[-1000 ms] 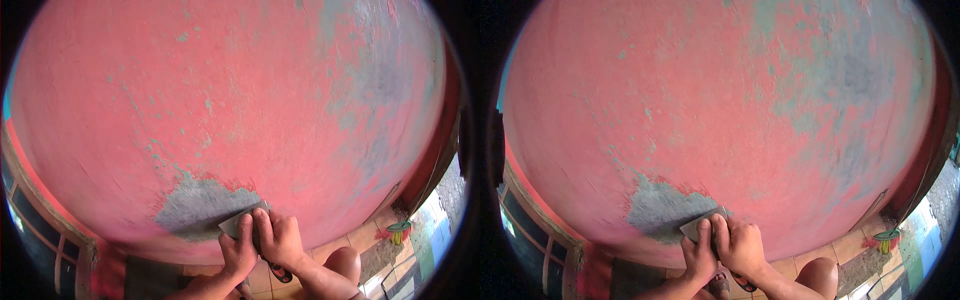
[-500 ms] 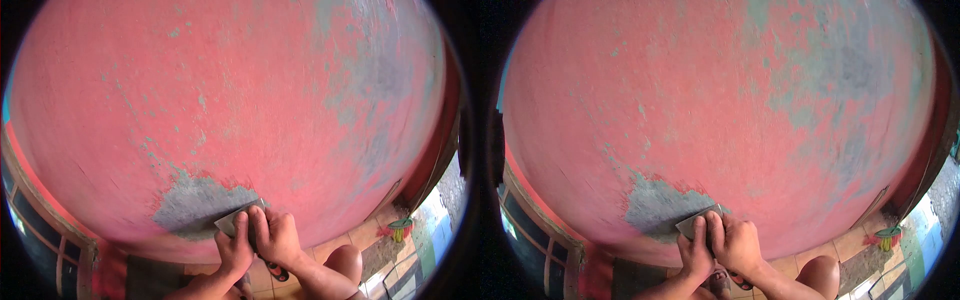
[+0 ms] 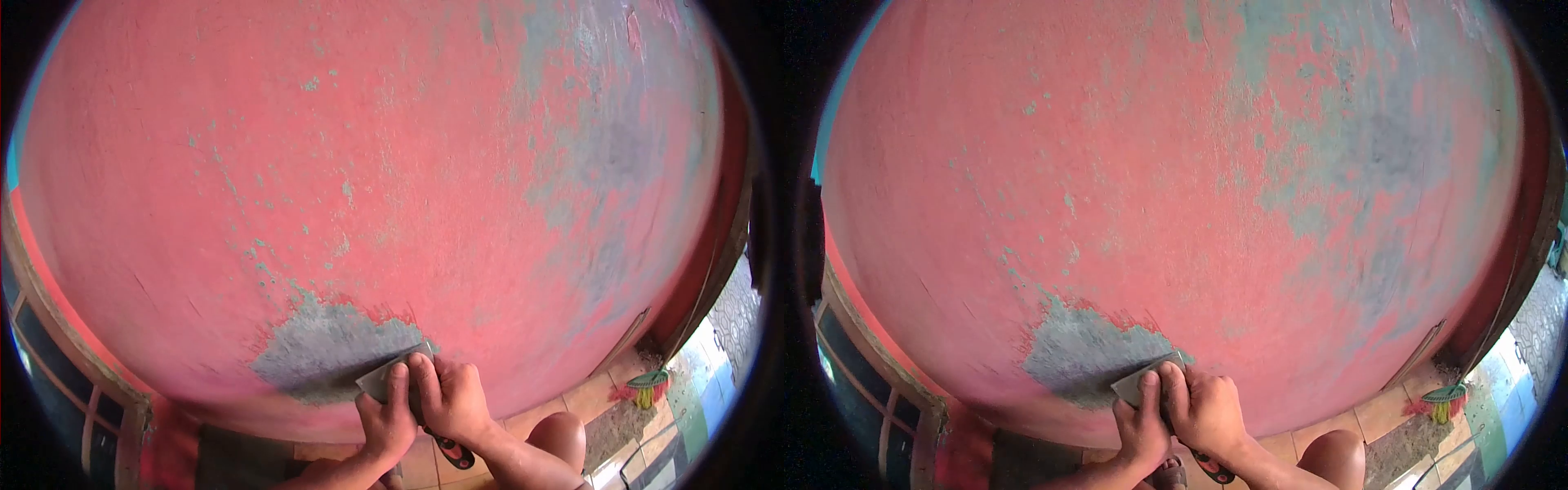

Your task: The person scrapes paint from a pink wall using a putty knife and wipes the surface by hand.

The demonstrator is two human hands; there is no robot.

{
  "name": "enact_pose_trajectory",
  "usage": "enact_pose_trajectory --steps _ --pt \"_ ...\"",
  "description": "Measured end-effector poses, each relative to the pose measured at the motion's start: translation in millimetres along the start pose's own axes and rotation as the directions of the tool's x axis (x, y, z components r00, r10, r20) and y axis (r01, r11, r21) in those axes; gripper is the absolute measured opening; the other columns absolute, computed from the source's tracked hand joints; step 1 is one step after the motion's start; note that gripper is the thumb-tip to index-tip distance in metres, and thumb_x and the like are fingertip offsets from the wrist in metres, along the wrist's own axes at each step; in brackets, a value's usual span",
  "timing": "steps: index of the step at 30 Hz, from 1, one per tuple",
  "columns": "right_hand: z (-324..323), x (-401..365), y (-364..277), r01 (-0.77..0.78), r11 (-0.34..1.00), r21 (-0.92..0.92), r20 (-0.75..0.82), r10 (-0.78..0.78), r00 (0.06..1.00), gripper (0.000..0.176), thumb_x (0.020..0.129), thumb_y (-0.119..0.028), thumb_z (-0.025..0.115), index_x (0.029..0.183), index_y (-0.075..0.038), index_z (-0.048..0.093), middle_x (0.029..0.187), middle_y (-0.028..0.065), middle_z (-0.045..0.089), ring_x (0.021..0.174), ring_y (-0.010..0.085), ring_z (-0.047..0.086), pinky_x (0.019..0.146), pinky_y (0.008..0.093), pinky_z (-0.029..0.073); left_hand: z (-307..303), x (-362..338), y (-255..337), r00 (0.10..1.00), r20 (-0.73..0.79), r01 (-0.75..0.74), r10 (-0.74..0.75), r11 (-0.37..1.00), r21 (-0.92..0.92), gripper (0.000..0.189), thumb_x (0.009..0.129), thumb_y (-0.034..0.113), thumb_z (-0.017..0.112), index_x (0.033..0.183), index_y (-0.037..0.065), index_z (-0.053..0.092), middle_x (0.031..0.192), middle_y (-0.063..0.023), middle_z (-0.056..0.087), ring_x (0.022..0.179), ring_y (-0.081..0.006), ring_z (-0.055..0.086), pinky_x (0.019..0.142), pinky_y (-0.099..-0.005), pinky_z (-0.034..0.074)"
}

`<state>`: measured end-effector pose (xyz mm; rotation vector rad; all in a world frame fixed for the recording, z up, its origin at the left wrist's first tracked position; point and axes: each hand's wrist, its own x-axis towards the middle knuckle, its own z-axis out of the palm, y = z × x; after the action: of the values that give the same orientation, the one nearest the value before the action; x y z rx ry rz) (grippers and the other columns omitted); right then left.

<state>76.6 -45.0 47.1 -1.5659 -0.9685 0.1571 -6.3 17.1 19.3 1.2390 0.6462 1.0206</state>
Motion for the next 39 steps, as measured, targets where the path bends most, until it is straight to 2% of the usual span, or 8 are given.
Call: enact_pose_trajectory --steps 8,17,21,25,28,31,37,39 --pt "5 -2 11 -0.042 0.997 0.060 0.010 0.042 0.999 0.033 0.102 -0.025 0.057 0.086 0.002 0.068 0.065 0.0252 0.059 0.060 0.0465 0.060 0.051 0.0465 0.047 -3 2 -4 0.998 0.038 -0.049 0.049 0.999 -0.006 0.038 0.103 0.032 0.062 0.094 -0.004 0.070 0.091 -0.0056 0.072 0.079 -0.0133 0.068 0.063 -0.0300 0.053" --pt "5 -2 10 -0.043 0.997 0.070 0.006 0.043 0.999 0.030 0.102 -0.024 0.057 0.088 0.000 0.068 0.069 0.0254 0.061 0.062 0.0458 0.061 0.054 0.0461 0.048 0 6 -3 0.995 0.016 -0.102 0.102 0.995 0.006 0.037 0.103 0.032 0.062 0.092 -0.003 0.070 0.081 -0.0034 0.070 0.073 -0.0112 0.065 0.061 -0.0283 0.051" --pt "7 -1 3 -0.053 0.995 0.089 -0.027 0.056 0.998 0.033 0.102 -0.026 0.057 0.085 0.001 0.067 0.067 0.0261 0.059 0.061 0.0468 0.060 0.052 0.0462 0.047 -9 7 -3 0.998 0.049 0.045 -0.045 0.999 0.018 0.043 0.103 0.039 0.062 0.104 -0.004 0.066 0.103 -0.0068 0.069 0.089 -0.0133 0.065 0.073 -0.0299 0.053" --pt "7 -5 11 -0.067 0.997 0.047 -0.023 0.068 0.997 0.038 0.102 -0.026 0.057 0.079 0.003 0.064 0.061 0.0261 0.056 0.057 0.0466 0.059 0.050 0.0463 0.046 -4 6 -11 0.998 0.014 -0.060 0.059 0.998 0.017 0.039 0.103 0.034 0.062 0.095 -0.003 0.069 0.086 -0.0047 0.071 0.075 -0.0121 0.065 0.064 -0.0293 0.052" --pt "7 -1 6 -0.039 0.999 0.019 -0.041 0.040 0.998 0.038 0.102 -0.026 0.057 0.079 0.002 0.065 0.062 0.0257 0.057 0.057 0.0462 0.059 0.051 0.0462 0.046 -6 9 -3 0.999 0.027 0.045 -0.045 0.999 -0.016 0.037 0.104 0.033 0.061 0.095 -0.003 0.069 0.087 -0.0045 0.070 0.078 -0.0123 0.065 0.065 -0.0296 0.052" --pt "7 0 4 -0.061 0.997 0.047 -0.028 0.062 0.998 0.037 0.102 -0.026 0.057 0.080 0.002 0.066 0.062 0.0256 0.058 0.058 0.0462 0.060 0.051 0.0460 0.047 -13 11 -3 0.995 0.103 0.002 -0.006 0.999 0.039 0.040 0.103 0.039 0.061 0.102 -0.001 0.067 0.101 -0.0059 0.069 0.090 -0.0132 0.065 0.073 -0.0296 0.052" --pt "7 -4 11 -0.050 0.996 0.076 -0.018 0.051 0.999 0.034 0.103 -0.025 0.056 0.084 0.002 0.067 0.064 0.0258 0.058 0.058 0.0463 0.059 0.052 0.0460 0.046 -5 5 -5 0.997 0.015 -0.081 0.080 0.994 0.076 0.037 0.103 0.032 0.062 0.096 -0.004 0.070 0.087 -0.0044 0.071 0.077 -0.0125 0.067 0.064 -0.0292 0.052" --pt "4 0 6 -0.033 0.998 0.045 -0.008 0.033 0.999 0.034 0.103 -0.025 0.056 0.085 0.002 0.067 0.066 0.0260 0.059 0.059 0.0462 0.060 0.052 0.0459 0.046 -8 8 4 0.998 0.069 -0.007 0.001 0.997 0.078 0.039 0.103 0.036 0.062 0.101 -0.003 0.069 0.096 -0.0045 0.070 0.085 -0.0121 0.065 0.071 -0.0286 0.052"
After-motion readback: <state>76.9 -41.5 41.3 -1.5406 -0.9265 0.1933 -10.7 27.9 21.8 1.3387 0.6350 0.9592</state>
